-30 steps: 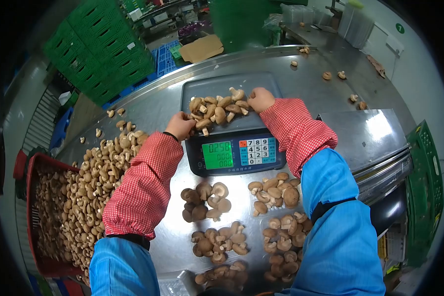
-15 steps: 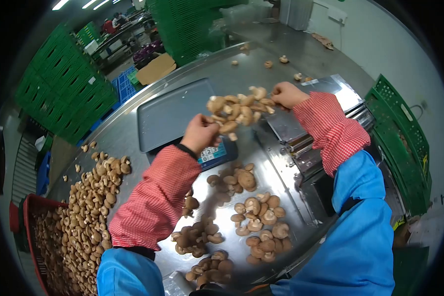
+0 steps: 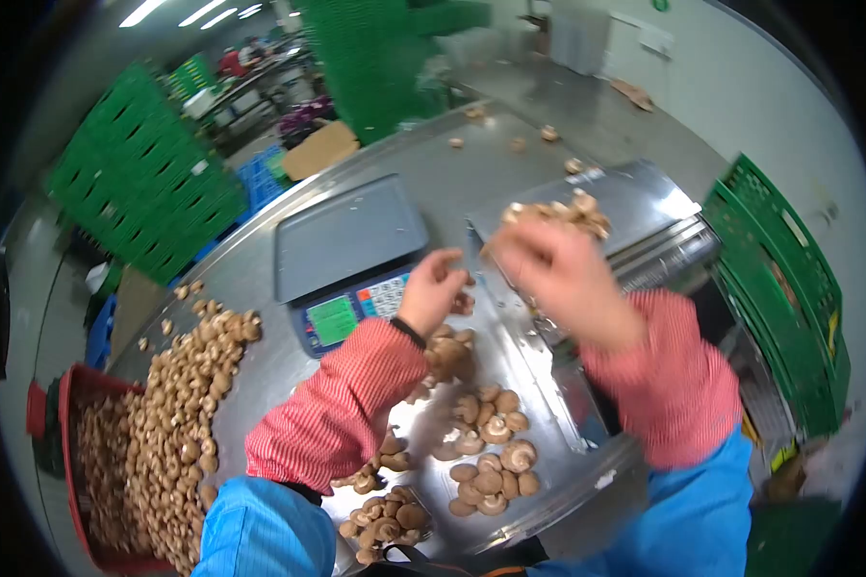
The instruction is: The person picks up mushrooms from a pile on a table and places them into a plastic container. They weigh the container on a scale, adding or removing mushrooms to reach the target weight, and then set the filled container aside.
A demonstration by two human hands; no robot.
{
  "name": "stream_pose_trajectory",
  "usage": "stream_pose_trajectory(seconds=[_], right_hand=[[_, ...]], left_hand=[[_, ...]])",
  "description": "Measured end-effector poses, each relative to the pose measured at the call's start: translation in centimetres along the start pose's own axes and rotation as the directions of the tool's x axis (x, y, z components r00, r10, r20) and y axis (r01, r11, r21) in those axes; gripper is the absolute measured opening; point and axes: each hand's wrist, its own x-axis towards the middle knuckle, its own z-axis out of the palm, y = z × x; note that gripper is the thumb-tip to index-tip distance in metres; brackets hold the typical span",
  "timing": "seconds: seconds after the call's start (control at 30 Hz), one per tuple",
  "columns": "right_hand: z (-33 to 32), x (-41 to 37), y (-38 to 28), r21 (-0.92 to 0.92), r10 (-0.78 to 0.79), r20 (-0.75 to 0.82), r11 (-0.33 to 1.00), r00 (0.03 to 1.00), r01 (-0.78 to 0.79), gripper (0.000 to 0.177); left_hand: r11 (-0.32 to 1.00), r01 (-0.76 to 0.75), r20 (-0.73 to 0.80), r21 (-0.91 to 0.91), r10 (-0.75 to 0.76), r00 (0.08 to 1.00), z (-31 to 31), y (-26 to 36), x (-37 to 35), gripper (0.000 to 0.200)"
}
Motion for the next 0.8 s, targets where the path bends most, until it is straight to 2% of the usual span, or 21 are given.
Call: stream_pose_trajectory(seconds=[0.03, 0.07, 0.1, 0.13, 0.17, 0.2, 0.23, 0.3, 0.37, 0.4, 0.43, 0.47, 0.53, 0.63, 0.7, 0.77, 0.8], right_hand=[[0.9, -1.4, -4.1, 0.316, 0.006, 0.192, 0.946, 0.981, -0.068, 0.014], [2.3, -2.5, -6.9, 0.449, -0.237, 0.184, 0.884, 0.954, 0.133, 0.012], [2.8, -3.1, -9.3, 0.618, -0.451, 0.311, 0.765, 0.837, 0.182, 0.017], [3.7, -3.4, -12.4, 0.799, -0.613, 0.300, 0.580, 0.731, 0.159, 0.025], [5.2, -3.8, -13.9, 0.899, -0.744, 0.261, 0.419, 0.615, 0.125, 0.027], [6.8, -4.2, -15.3, 0.964, -0.851, 0.215, 0.262, 0.479, 0.034, 0.029], [8.2, -5.3, -15.9, 0.964, -0.848, 0.244, 0.265, 0.471, -0.023, 0.022], [11.6, -7.4, -16.6, 0.950, -0.832, 0.311, 0.275, 0.459, -0.145, 0.008], [14.6, -6.9, -18.4, 0.925, -0.789, 0.314, 0.379, 0.528, 0.017, 0.020], [17.1, -8.0, -18.9, 0.834, -0.666, 0.415, 0.551, 0.620, 0.033, 0.017], [21.8, -9.9, -18.3, 0.744, -0.611, 0.445, 0.659, 0.654, 0.109, 0.013], [26.0, -12.1, -17.1, 0.618, -0.576, 0.530, 0.765, 0.622, 0.182, 0.015], [33.1, -18.1, -15.1, 0.473, -0.540, 0.582, 0.833, 0.608, 0.287, 0.021], [38.8, -23.2, -15.2, 0.357, -0.618, 0.614, 0.772, 0.492, 0.526, 0.029], [40.8, -24.9, -16.0, 0.357, -0.623, 0.673, 0.745, 0.397, 0.564, 0.024], [43.4, -27.3, -15.6, 0.354, -0.598, 0.729, 0.746, 0.333, 0.565, 0.015], [43.7, -27.9, -15.6, 0.334, -0.581, 0.736, 0.759, 0.349, 0.559, 0.009]], left_hand=[[0.998, -0.061, -0.034, 0.032, 0.062, 0.998, -1.5, -0.4, -2.0, 0.035], [0.996, -0.075, -0.045, 0.056, 0.077, 0.996, -3.4, -0.7, -4.0, 0.031], [0.993, -0.086, -0.053, 0.078, 0.090, 0.994, -5.3, -1.1, -6.4, 0.028], [0.992, -0.091, -0.101, 0.084, 0.100, 0.990, -7.0, -1.7, -9.0, 0.026], [0.992, -0.093, -0.145, 0.090, 0.106, 0.984, -8.8, -2.2, -11.6, 0.025], [0.998, -0.022, -0.202, 0.051, 0.032, 0.979, -9.9, -1.0, -14.9, 0.024], [0.999, 0.054, -0.253, 0.003, -0.051, 0.966, -10.9, 0.1, -18.5, 0.023], [0.998, 0.033, -0.390, -0.044, -0.048, 0.919, -13.7, -0.8, -24.2, 0.022], [0.996, 0.027, -0.523, -0.086, -0.068, 0.850, -16.6, -2.0, -30.2, 0.021], [0.996, 0.017, -0.602, -0.090, -0.068, 0.795, -17.9, -2.7, -33.4, 0.020], [0.995, 0.012, -0.681, -0.095, -0.074, 0.728, -18.9, -3.6, -36.7, 0.019], [0.995, -0.045, -0.764, -0.094, -0.043, 0.644, -19.6, -4.6, -39.8, 0.016], [0.991, -0.085, -0.871, -0.102, -0.048, 0.489, -20.9, -6.6, -45.7, 0.014], [0.985, -0.107, -0.959, -0.133, -0.101, 0.264, -21.6, -9.2, -53.1, 0.012], [0.978, -0.102, -0.971, -0.182, -0.163, 0.176, -21.2, -10.6, -56.4, 0.011], [0.972, -0.118, -0.971, -0.201, -0.181, 0.159, -20.7, -11.4, -58.6, 0.011], [0.969, -0.124, -0.969, -0.212, -0.192, 0.158, -20.6, -11.8, -59.4, 0.011]])
